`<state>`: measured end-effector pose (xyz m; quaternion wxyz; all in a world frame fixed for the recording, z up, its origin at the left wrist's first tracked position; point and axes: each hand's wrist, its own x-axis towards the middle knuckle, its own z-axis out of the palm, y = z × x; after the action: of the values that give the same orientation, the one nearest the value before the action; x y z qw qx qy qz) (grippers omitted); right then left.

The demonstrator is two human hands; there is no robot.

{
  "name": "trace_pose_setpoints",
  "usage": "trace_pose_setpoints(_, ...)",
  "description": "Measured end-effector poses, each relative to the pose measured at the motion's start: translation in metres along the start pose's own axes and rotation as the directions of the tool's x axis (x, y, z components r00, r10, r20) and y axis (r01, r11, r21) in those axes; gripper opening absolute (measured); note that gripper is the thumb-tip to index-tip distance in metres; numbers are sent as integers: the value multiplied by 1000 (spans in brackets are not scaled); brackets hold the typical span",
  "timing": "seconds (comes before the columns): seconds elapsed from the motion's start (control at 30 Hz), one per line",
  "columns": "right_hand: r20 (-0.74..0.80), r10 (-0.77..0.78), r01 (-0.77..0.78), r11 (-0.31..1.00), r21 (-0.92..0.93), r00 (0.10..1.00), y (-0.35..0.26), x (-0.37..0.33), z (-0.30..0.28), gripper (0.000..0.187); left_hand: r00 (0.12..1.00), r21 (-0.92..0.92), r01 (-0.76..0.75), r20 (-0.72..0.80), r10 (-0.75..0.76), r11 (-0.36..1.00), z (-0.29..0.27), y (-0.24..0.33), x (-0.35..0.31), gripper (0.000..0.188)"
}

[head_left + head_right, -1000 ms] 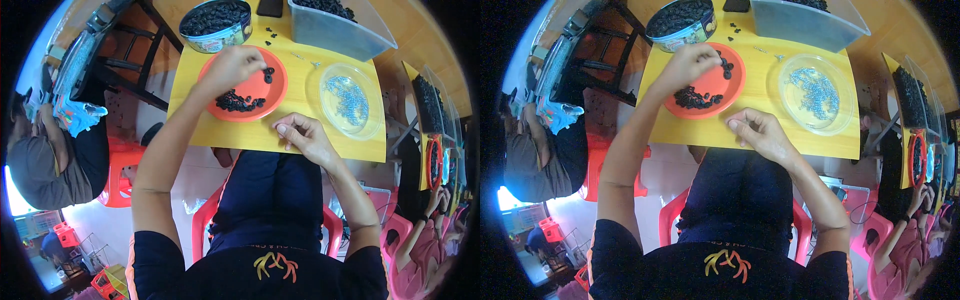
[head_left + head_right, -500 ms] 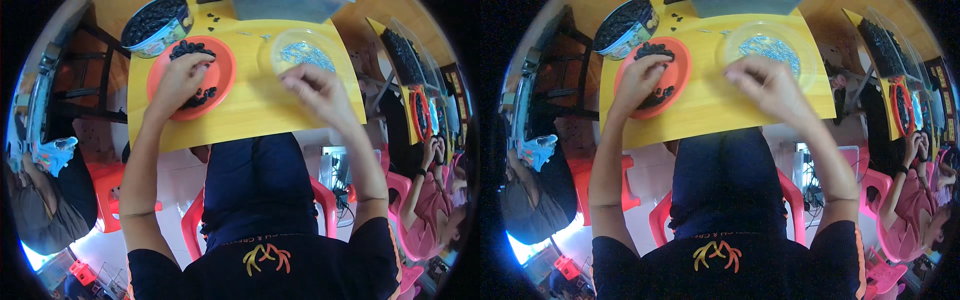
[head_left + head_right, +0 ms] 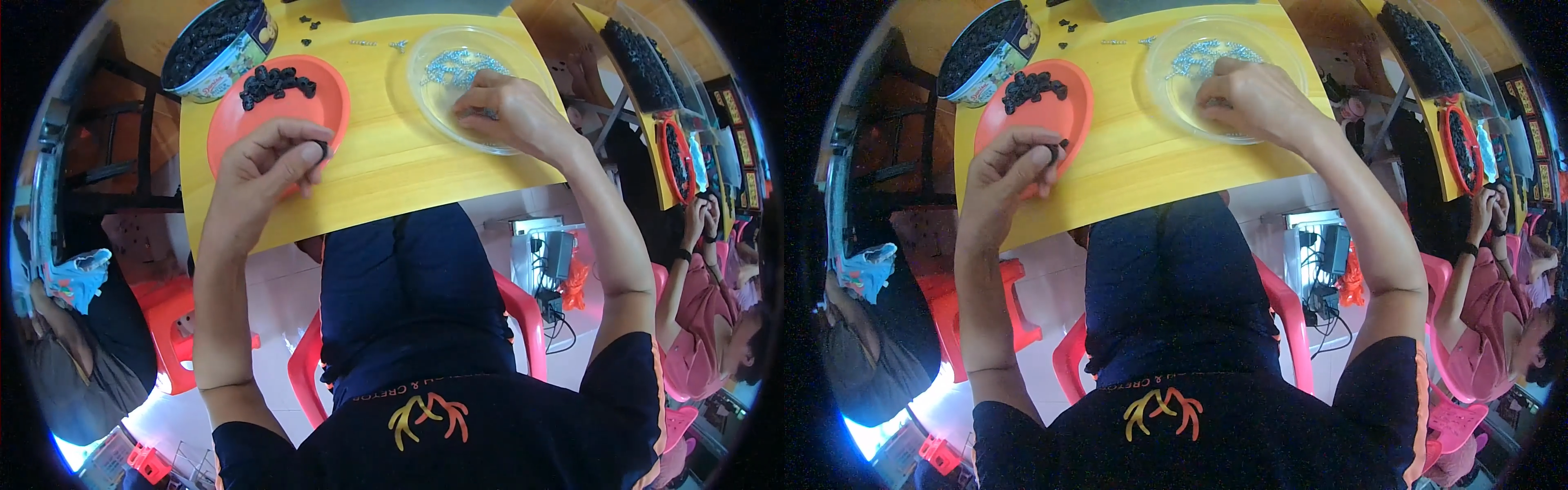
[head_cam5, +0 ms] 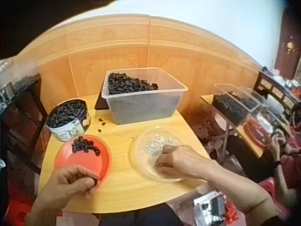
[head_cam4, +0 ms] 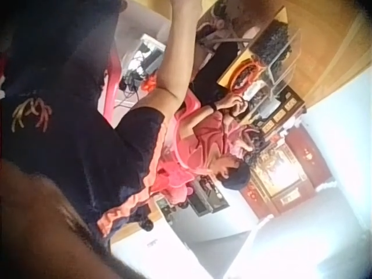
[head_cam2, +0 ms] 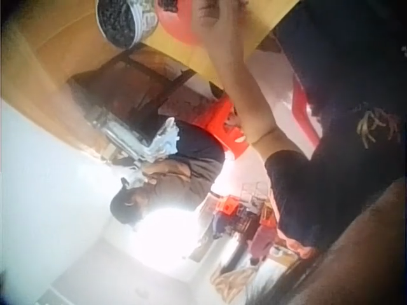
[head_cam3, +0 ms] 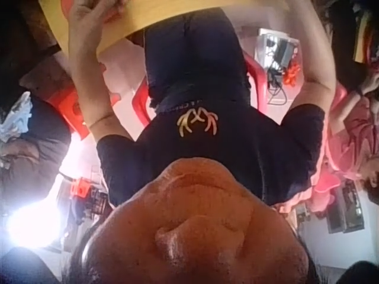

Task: The person assembles small plastic parts by repeatedly picking pieces from a plate on the table and joining them together by hand.

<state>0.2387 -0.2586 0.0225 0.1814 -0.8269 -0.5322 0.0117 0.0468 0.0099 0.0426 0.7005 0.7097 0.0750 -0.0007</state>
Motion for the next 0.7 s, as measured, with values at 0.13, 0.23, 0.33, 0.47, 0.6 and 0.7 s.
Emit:
trace_pose_setpoints(0.13,15,-30,31,997,-73,999,0,5,4,14,1000,-60,0,29,2,998,23,2,-9,27)
trace_pose_setpoints(0.23,1,-46,46,995,-89,999,2,6,9,13,998,-150,-24,52,32,988,38,-3,-11,30)
trace_pose_setpoints(0.33,-76,-61,62,998,18,995,0,8,10,11,996,-161,9,88,5,987,43,-11,-10,27)
trace_pose_setpoints(0.47,-101,240,-189,913,360,966,-11,7,1,15,996,-226,-21,75,38,974,56,-21,-6,23)
trace_pose_setpoints(0.6,-246,345,-134,784,606,906,-8,3,13,22,995,-237,-54,63,71,970,69,-24,2,22)
trace_pose_setpoints(0.7,-162,389,-165,681,714,907,-23,-1,6,22,995,-214,-88,33,97,973,72,-27,6,20)
